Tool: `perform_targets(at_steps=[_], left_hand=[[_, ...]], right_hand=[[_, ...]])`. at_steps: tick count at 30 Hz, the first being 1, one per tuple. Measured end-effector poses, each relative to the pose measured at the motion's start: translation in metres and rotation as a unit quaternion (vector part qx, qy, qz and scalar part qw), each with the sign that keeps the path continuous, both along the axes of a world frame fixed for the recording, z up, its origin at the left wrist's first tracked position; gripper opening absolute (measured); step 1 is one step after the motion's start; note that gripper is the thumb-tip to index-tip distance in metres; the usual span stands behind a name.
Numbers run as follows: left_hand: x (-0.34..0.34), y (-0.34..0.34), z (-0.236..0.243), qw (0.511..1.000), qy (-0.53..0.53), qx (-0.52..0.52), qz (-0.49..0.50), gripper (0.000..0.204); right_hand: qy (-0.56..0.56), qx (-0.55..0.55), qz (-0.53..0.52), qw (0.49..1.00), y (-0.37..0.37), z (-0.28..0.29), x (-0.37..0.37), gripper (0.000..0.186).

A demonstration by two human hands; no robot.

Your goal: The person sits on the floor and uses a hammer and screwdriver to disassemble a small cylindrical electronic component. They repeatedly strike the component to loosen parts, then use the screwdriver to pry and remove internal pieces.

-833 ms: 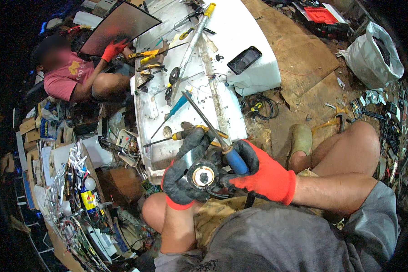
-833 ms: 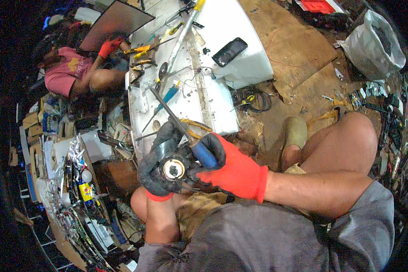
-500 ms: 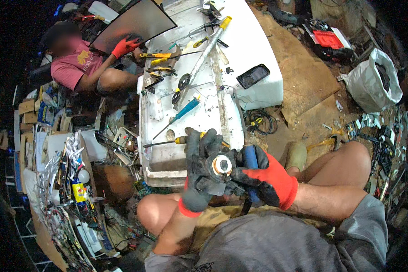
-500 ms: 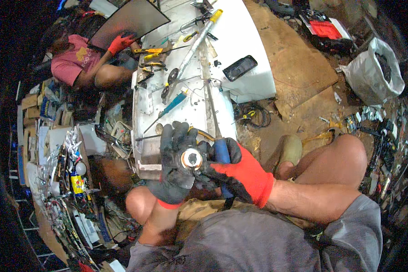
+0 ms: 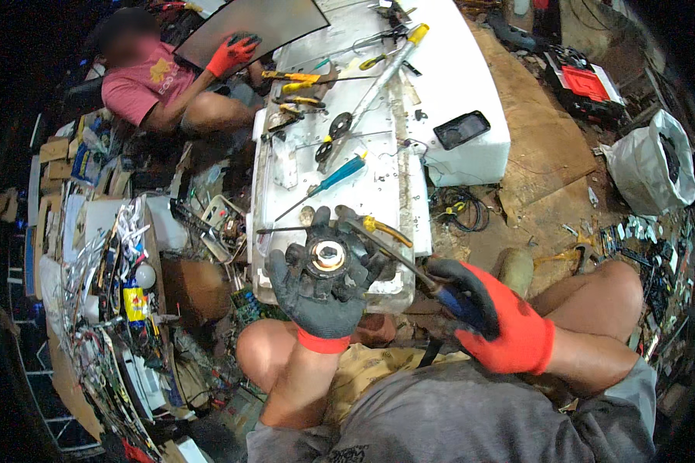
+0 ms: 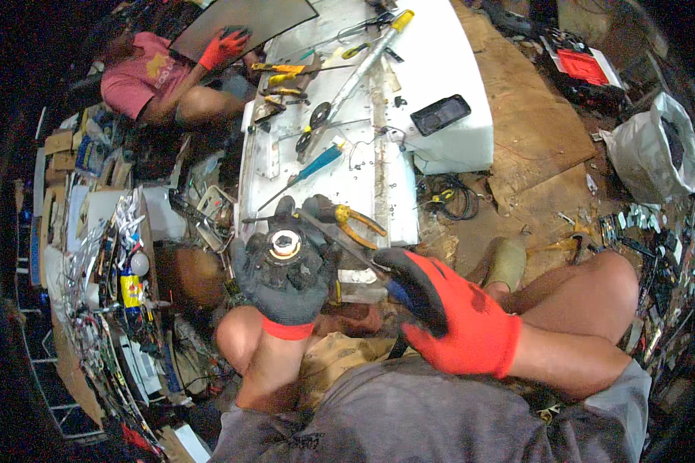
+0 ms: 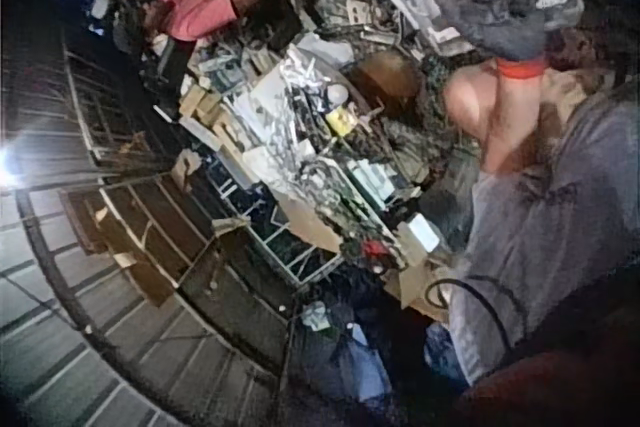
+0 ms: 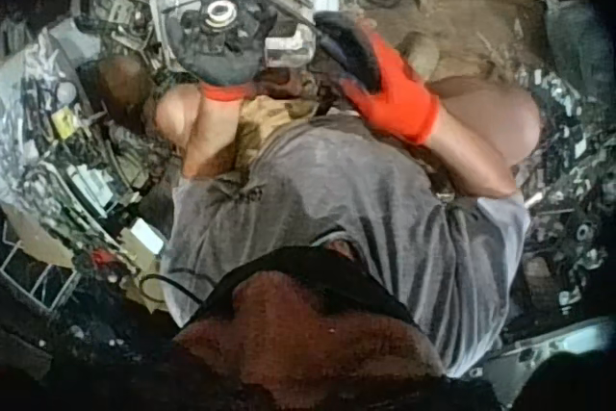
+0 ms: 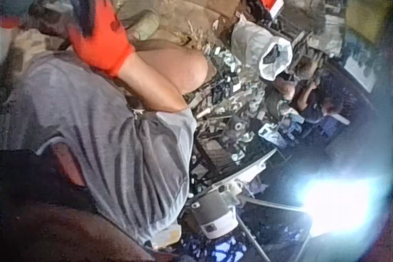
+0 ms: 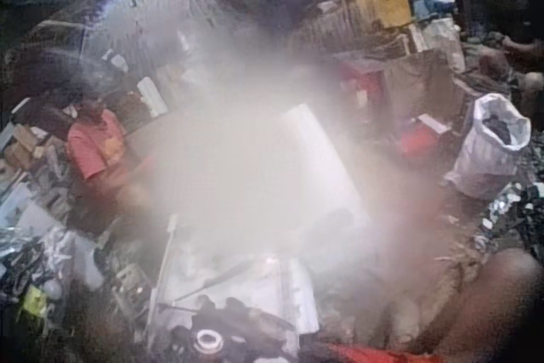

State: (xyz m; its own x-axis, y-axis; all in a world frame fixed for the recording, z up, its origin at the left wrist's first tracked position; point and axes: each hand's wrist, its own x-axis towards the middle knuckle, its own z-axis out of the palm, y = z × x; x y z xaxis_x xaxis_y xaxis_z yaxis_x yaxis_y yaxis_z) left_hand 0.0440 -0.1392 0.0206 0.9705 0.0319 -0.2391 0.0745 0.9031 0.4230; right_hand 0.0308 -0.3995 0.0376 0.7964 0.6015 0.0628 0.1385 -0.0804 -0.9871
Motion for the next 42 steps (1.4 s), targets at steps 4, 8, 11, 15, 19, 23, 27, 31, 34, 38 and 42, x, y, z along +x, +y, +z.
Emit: perform_targets(at_steps=[4, 8, 11, 15, 19, 23, 27, 31, 34, 38, 42], left_hand=[[0.003, 0.019, 0.005, 0.997, -0.063, 0.009, -0.04, 0.083], [0.004, 0.033, 0.004, 0.989, -0.104, 0.058, -0.086, 0.086], [0.01, 0.027, 0.007, 0.987, -0.124, 0.037, -0.096, 0.083], [0.01, 0.03, 0.001, 0.981, -0.14, -0.027, -0.132, 0.082], [0.008, 0.028, 0.004, 0.989, -0.092, -0.007, -0.112, 0.083], [0.011, 0.021, 0.01, 0.986, -0.048, -0.082, -0.134, 0.086], [0.009, 0.019, 0.013, 0.995, 0.009, -0.05, -0.09, 0.081], [0.009, 0.027, 0.011, 0.988, -0.017, -0.071, -0.134, 0.073], [0.007, 0.031, 0.009, 0.984, -0.019, -0.084, -0.157, 0.068], [0.007, 0.031, 0.007, 0.977, -0.015, -0.108, -0.185, 0.06], [0.01, 0.026, -0.001, 0.972, -0.027, -0.123, -0.199, 0.055]], right_hand=[[-0.095, -0.089, 0.074, 0.989, -0.018, 0.008, -0.002, 0.068], [-0.075, -0.11, 0.088, 0.987, -0.02, 0.009, -0.009, 0.063], [-0.1, -0.133, 0.077, 0.983, -0.017, 0.016, -0.007, 0.061], [-0.16, -0.153, 0.056, 0.974, -0.016, 0.014, -0.007, 0.061], [-0.165, -0.163, 0.055, 0.971, -0.019, 0.014, -0.009, 0.06], [-0.201, -0.204, 0.045, 0.957, -0.022, 0.026, -0.008, 0.058], [-0.203, -0.196, 0.028, 0.959, -0.024, 0.024, -0.005, 0.058], [-0.196, -0.188, 0.024, 0.962, -0.024, 0.033, -0.002, 0.057], [-0.183, -0.185, 0.049, 0.964, -0.024, 0.033, 0.002, 0.053], [-0.203, -0.159, 0.044, 0.965, -0.021, 0.016, -0.006, 0.05], [-0.206, -0.113, 0.009, 0.972, -0.009, -0.013, -0.015, 0.048]])
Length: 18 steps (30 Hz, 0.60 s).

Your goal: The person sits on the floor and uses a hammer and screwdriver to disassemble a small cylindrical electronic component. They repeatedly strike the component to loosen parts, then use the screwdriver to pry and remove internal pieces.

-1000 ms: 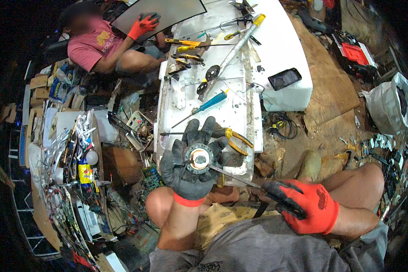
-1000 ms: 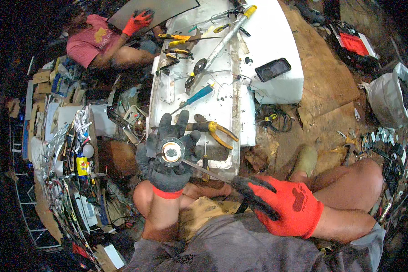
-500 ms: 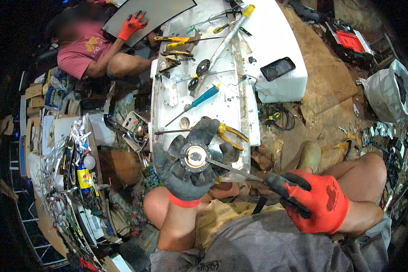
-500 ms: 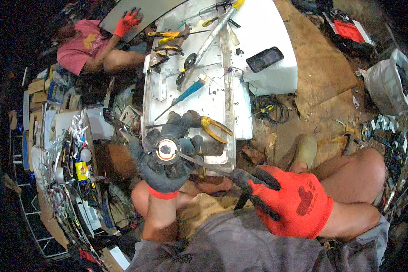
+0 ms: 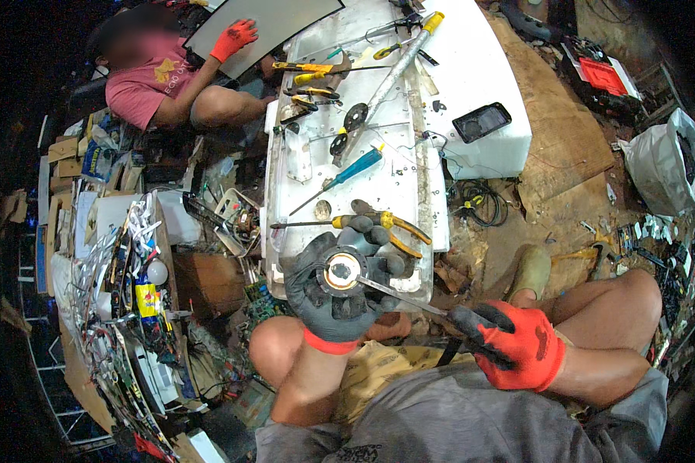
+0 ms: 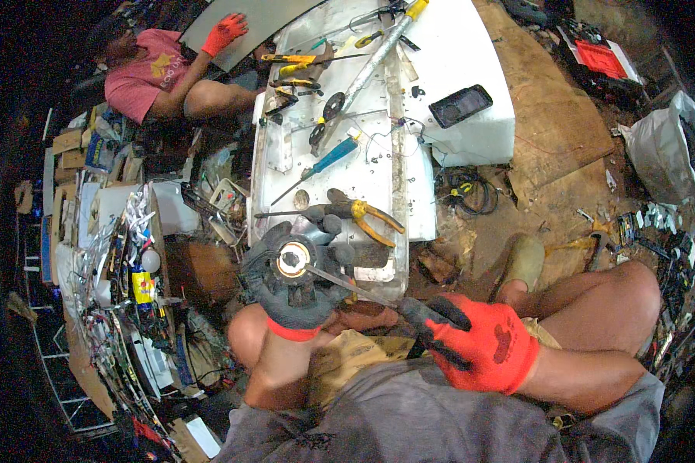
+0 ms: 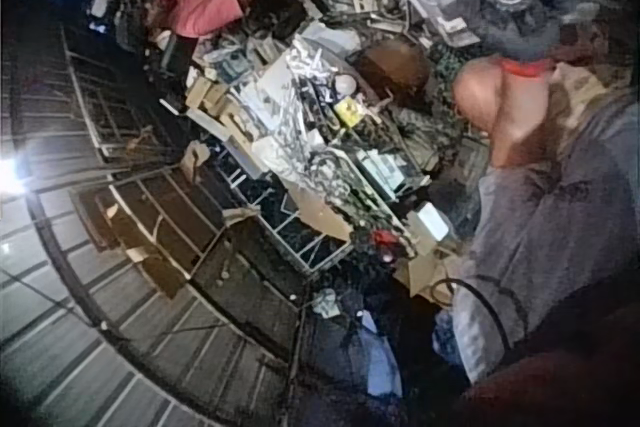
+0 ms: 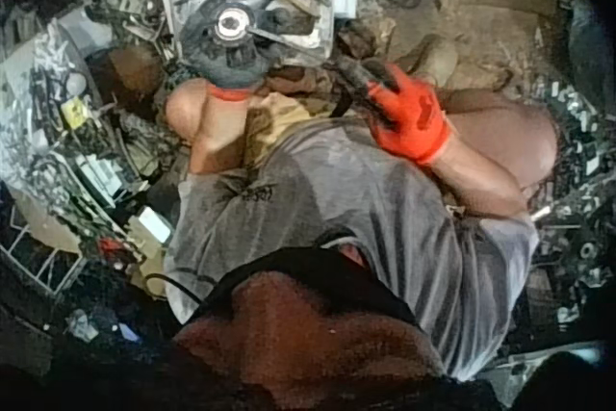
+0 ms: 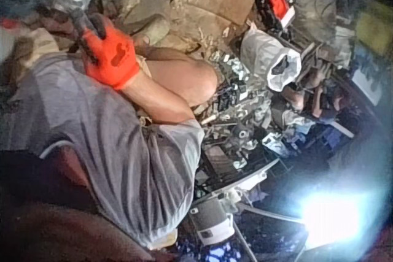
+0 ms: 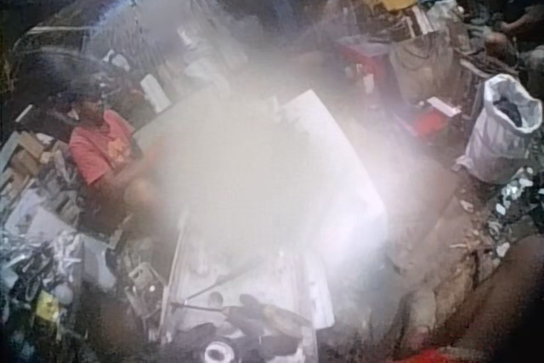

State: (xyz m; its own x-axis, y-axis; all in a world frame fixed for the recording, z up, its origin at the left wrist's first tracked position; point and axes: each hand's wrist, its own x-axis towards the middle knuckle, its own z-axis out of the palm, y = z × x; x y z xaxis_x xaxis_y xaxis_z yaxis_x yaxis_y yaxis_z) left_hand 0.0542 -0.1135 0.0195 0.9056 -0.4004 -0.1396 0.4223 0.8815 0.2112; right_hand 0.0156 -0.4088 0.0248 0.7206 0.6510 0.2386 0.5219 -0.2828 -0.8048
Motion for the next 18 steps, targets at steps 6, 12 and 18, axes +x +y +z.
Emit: perform_targets(at_steps=[6, 12, 18], left_hand=[[0.0, 0.002, 0.0, 0.991, -0.024, 0.105, 0.076, 0.065], [-0.002, 0.004, -0.002, 0.987, -0.036, 0.11, 0.111, 0.072], [-0.006, 0.013, -0.003, 0.992, -0.075, 0.077, 0.065, 0.076]], right_hand=[[0.082, 0.052, -0.013, 0.995, 0.011, -0.025, -0.003, 0.048], [0.399, 0.159, -0.024, 0.903, 0.016, -0.038, -0.014, 0.052], [0.676, 0.195, 0.027, 0.71, 0.016, -0.03, 0.001, 0.052]])
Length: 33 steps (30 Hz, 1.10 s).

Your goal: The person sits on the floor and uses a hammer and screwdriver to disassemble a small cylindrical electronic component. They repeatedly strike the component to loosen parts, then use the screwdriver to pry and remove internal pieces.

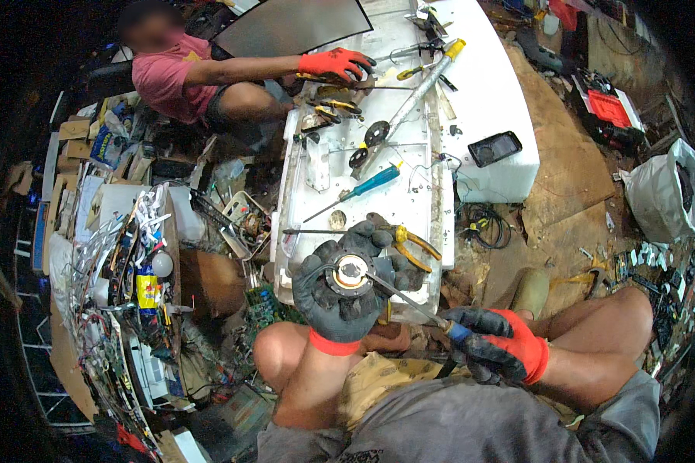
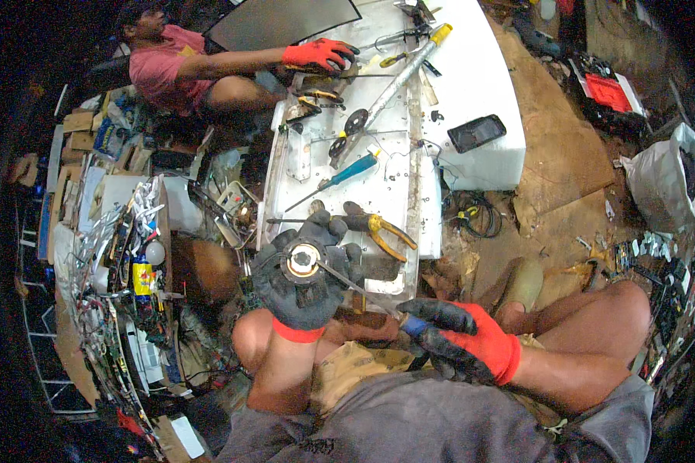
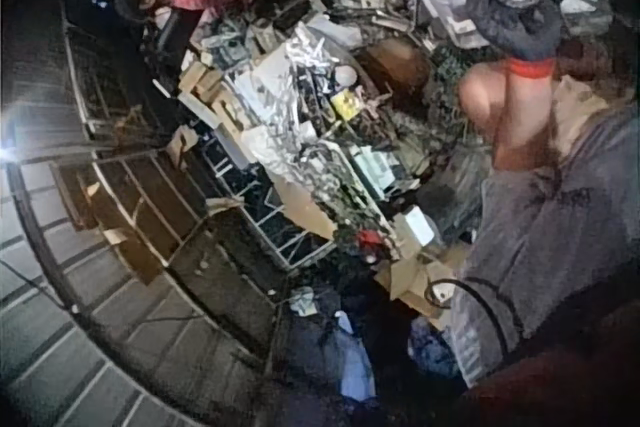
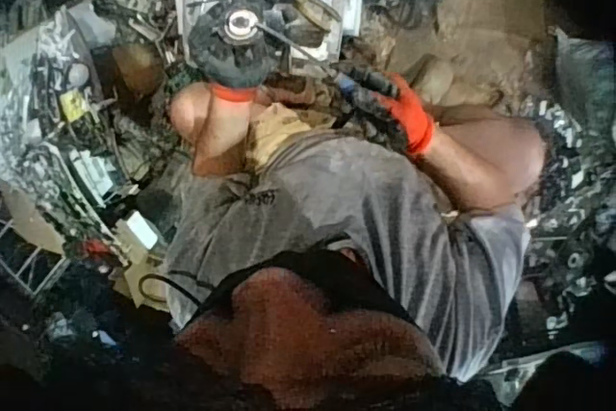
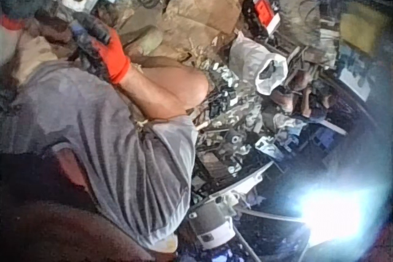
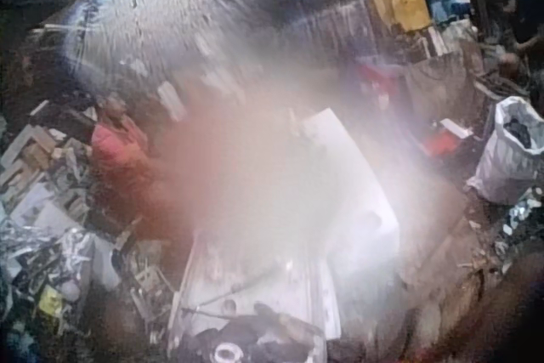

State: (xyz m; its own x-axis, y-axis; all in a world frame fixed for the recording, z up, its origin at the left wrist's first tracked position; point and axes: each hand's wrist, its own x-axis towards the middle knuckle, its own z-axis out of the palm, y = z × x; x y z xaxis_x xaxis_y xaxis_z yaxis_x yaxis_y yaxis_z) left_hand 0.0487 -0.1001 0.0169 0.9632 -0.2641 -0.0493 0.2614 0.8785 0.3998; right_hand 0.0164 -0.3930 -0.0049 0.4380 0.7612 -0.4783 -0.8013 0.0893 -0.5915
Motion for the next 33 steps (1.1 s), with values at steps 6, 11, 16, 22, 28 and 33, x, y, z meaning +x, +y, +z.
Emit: perform_targets(at_steps=[6, 11, 16, 22, 28, 33], left_hand=[[-0.002, 0.004, 0.012, 0.998, 0.035, 0.044, 0.034, 0.07], [-0.003, 0.005, -0.008, 0.994, 0.074, 0.063, 0.039, 0.066], [-0.012, -0.034, -0.025, 0.985, 0.109, 0.133, -0.029, 0.061], [-0.029, -0.053, -0.046, 0.852, -0.156, 0.499, 0.026, 0.053], [-0.029, -0.063, -0.032, 0.951, 0.007, 0.28, -0.132, 0.073], [-0.02, -0.055, -0.035, 0.562, -0.398, 0.697, -0.201, 0.067]], right_hand=[[-0.304, -0.115, -0.025, 0.945, 0.005, -0.022, -0.012, 0.069], [-0.357, -0.212, -0.1, 0.904, -0.006, -0.006, 0.015, 0.056], [-0.21, -0.162, -0.128, 0.956, 0.012, 0.014, 0.036, 0.057], [-0.466, -0.15, -0.089, 0.867, 0.018, -0.012, 0.029, 0.071], [-0.537, -0.143, -0.037, 0.83, 0.008, -0.016, 0.029, 0.066], [-0.569, -0.103, -0.002, 0.816, 0.003, -0.019, 0.035, 0.06]])
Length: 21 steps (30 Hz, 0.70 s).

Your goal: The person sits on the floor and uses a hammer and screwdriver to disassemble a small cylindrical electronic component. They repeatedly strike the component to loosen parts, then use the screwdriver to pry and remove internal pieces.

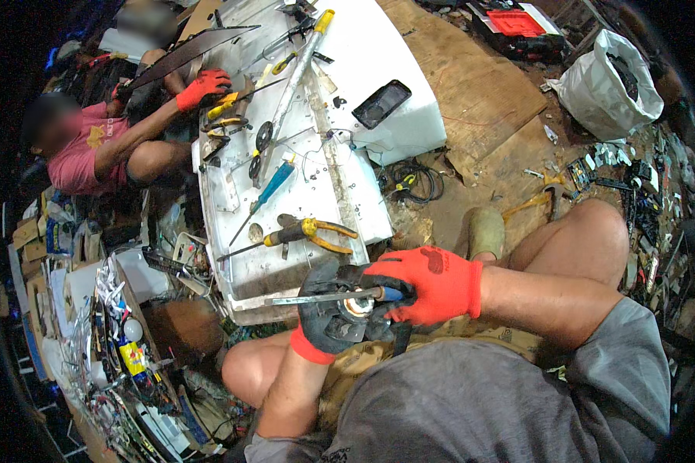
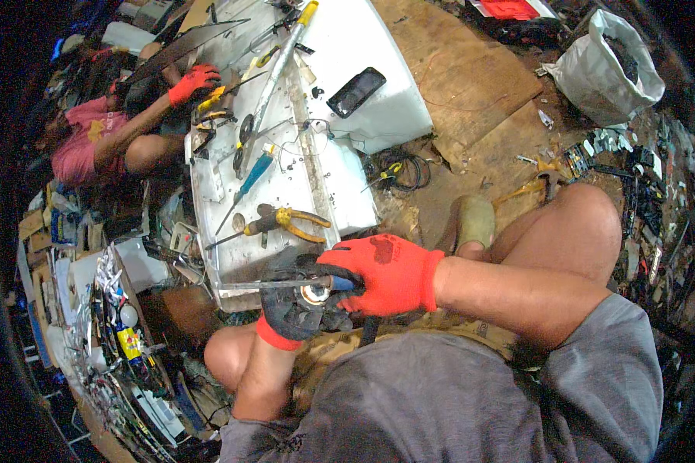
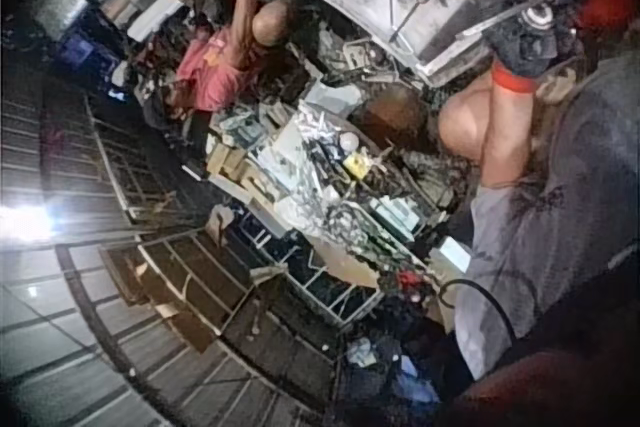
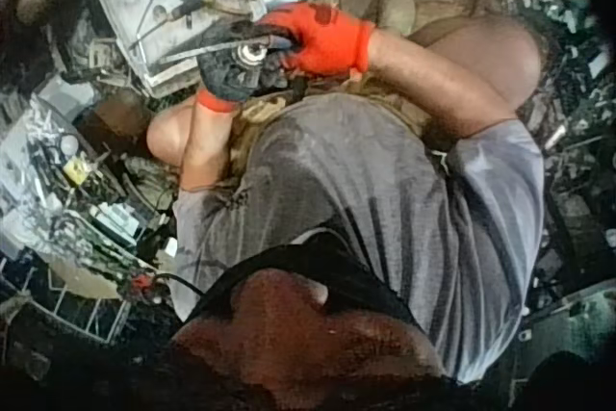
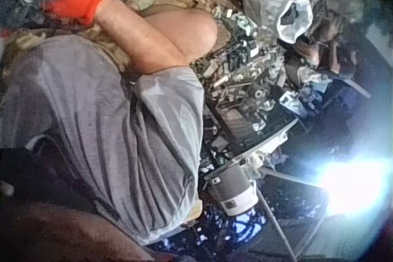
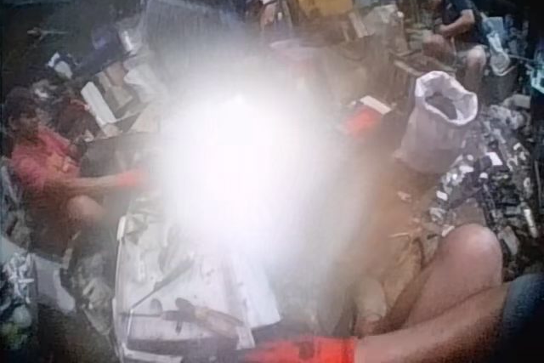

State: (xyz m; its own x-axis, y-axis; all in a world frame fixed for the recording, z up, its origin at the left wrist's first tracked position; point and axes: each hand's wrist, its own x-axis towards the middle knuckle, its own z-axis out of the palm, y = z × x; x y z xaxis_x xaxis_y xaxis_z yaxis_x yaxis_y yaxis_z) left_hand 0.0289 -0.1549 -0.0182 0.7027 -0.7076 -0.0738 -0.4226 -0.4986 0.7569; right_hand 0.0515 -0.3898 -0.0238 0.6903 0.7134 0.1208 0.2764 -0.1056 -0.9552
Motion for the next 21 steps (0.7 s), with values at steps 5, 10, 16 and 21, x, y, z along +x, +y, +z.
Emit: perform_targets(at_steps=[5, 10, 16, 21], left_hand=[[-0.015, -0.006, -0.003, 0.913, 0.269, -0.285, 0.115, 0.062], [-0.01, -0.007, -0.014, 0.586, 0.655, -0.453, 0.148, 0.078], [-0.012, 0.003, -0.035, 0.437, 0.725, -0.522, 0.105, 0.084], [-0.01, -0.001, -0.009, 0.493, 0.677, -0.526, 0.149, 0.098]], right_hand=[[-0.079, -0.054, 0.03, 0.995, -0.003, 0.003, 0.001, 0.053], [-0.216, -0.069, 0.001, 0.974, -0.001, -0.003, -0.011, 0.051], [-0.082, -0.012, -0.05, 0.995, 0.008, -0.005, -0.005, 0.037], [-0.004, -0.006, -0.103, 0.995, 0.009, 0.001, -0.001, 0.026]])
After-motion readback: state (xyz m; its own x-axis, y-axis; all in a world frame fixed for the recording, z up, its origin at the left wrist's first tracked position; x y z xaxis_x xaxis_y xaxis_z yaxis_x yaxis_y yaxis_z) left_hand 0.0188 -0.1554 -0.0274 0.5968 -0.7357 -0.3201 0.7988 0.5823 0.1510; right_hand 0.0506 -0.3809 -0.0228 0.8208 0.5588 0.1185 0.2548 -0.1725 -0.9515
